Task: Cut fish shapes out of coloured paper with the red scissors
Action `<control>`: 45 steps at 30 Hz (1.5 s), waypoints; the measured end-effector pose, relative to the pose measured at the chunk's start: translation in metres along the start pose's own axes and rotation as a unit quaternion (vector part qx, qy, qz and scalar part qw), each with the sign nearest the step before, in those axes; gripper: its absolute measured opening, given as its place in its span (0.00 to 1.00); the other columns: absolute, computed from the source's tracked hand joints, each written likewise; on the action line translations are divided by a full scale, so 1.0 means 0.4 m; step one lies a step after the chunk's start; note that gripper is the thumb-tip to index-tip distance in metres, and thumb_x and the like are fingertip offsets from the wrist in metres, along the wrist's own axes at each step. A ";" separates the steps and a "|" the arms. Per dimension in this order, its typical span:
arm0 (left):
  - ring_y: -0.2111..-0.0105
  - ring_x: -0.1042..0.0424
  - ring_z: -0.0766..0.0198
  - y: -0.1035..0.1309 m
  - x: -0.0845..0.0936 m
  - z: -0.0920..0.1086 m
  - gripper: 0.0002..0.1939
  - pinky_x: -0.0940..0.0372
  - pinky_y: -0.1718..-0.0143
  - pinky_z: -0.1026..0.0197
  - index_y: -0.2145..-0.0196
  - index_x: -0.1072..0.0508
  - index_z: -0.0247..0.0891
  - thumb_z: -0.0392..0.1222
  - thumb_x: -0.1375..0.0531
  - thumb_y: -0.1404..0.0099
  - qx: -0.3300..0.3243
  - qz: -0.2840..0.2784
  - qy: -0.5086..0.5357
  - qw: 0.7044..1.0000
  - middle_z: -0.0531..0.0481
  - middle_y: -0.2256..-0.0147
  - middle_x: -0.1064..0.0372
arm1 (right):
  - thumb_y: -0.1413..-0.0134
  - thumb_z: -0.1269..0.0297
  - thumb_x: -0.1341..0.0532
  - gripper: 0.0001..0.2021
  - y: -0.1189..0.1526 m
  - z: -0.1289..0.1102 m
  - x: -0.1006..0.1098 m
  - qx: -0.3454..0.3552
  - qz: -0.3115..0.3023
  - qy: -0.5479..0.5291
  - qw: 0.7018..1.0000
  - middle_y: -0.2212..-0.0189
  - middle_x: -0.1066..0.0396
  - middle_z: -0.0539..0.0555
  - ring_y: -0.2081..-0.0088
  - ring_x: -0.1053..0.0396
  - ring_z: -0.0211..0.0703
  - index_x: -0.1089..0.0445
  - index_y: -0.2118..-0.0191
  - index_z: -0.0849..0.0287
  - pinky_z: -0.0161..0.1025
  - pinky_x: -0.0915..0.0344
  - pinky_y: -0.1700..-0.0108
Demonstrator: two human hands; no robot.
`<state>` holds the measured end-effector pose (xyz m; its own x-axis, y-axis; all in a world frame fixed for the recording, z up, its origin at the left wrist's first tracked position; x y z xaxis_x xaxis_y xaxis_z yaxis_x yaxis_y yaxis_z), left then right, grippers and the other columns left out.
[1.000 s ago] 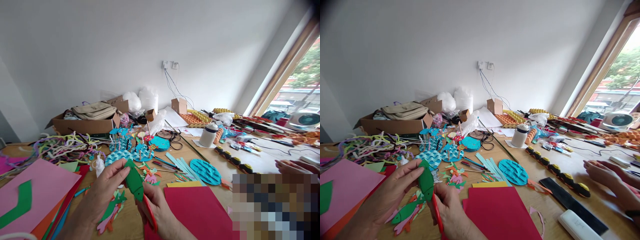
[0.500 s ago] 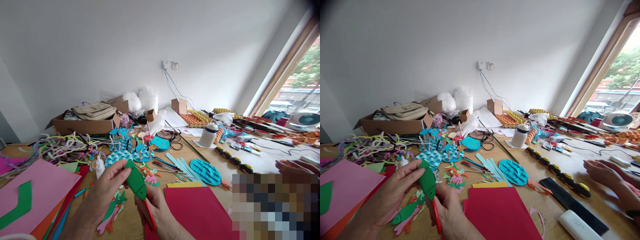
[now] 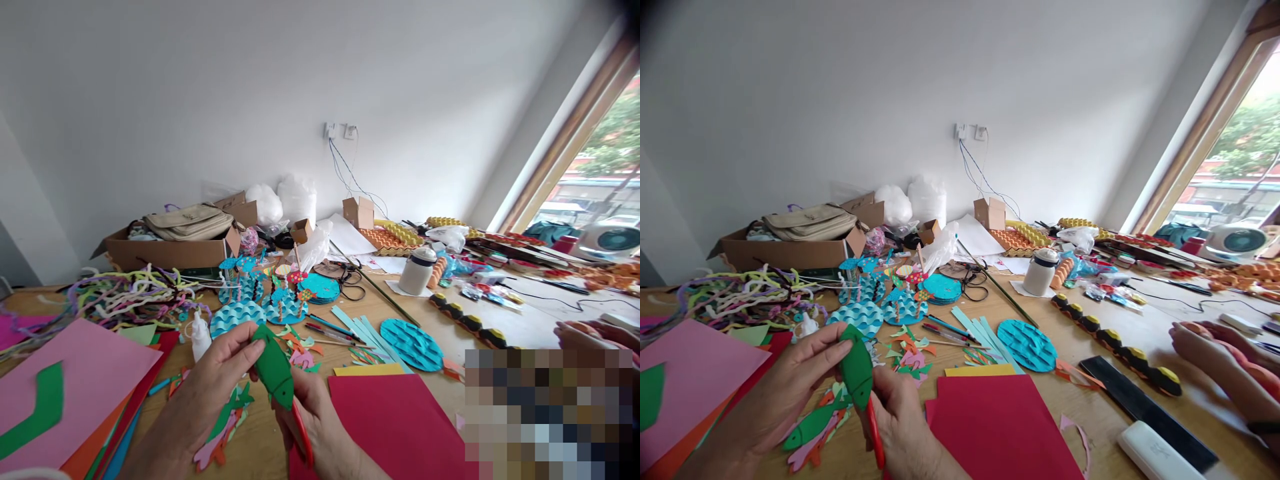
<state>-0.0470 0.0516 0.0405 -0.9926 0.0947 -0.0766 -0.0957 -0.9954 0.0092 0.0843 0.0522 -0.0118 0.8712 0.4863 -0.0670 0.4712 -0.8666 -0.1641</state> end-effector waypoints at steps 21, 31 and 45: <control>0.74 0.38 0.64 0.001 -0.008 0.007 0.09 0.41 0.69 0.64 0.80 0.33 0.39 0.44 0.41 0.46 -0.001 0.018 -0.001 1.000 0.57 0.80 0.39 | 0.48 0.49 0.46 0.19 0.000 -0.028 0.007 -0.029 0.007 0.057 0.998 0.87 0.49 0.43 0.86 0.49 0.28 0.45 0.78 0.59 0.25 0.51 0.86; 0.76 0.41 0.66 0.005 0.005 0.005 0.10 0.42 0.73 0.67 0.81 0.31 0.39 0.46 0.40 0.46 -0.002 0.038 -0.016 0.999 0.57 0.81 0.40 | 0.46 0.52 0.46 0.18 0.006 -0.027 0.011 -0.021 0.001 0.081 0.997 0.85 0.53 0.43 0.83 0.55 0.29 0.45 0.79 0.59 0.27 0.57 0.83; 0.75 0.39 0.63 0.003 0.006 -0.003 0.07 0.45 0.74 0.65 0.77 0.28 0.41 0.46 0.39 0.48 -0.020 0.079 -0.027 0.996 0.56 0.80 0.36 | 0.46 0.55 0.46 0.15 0.007 -0.024 0.005 -0.037 -0.005 0.063 0.997 0.87 0.48 0.43 0.86 0.49 0.29 0.43 0.78 0.59 0.25 0.49 0.85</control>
<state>-0.0495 0.0508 0.0391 -0.9978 -0.0627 -0.0227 0.0632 -0.9977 -0.0237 0.0888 0.0499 -0.0031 0.8750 0.4803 0.0600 0.4840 -0.8704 -0.0904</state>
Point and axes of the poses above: each hand's wrist, its own y-axis away from the middle knuckle, its own x-axis out of the back of the hand, z = x × y, the point moved 1 cm from there along -y, towards the middle knuckle
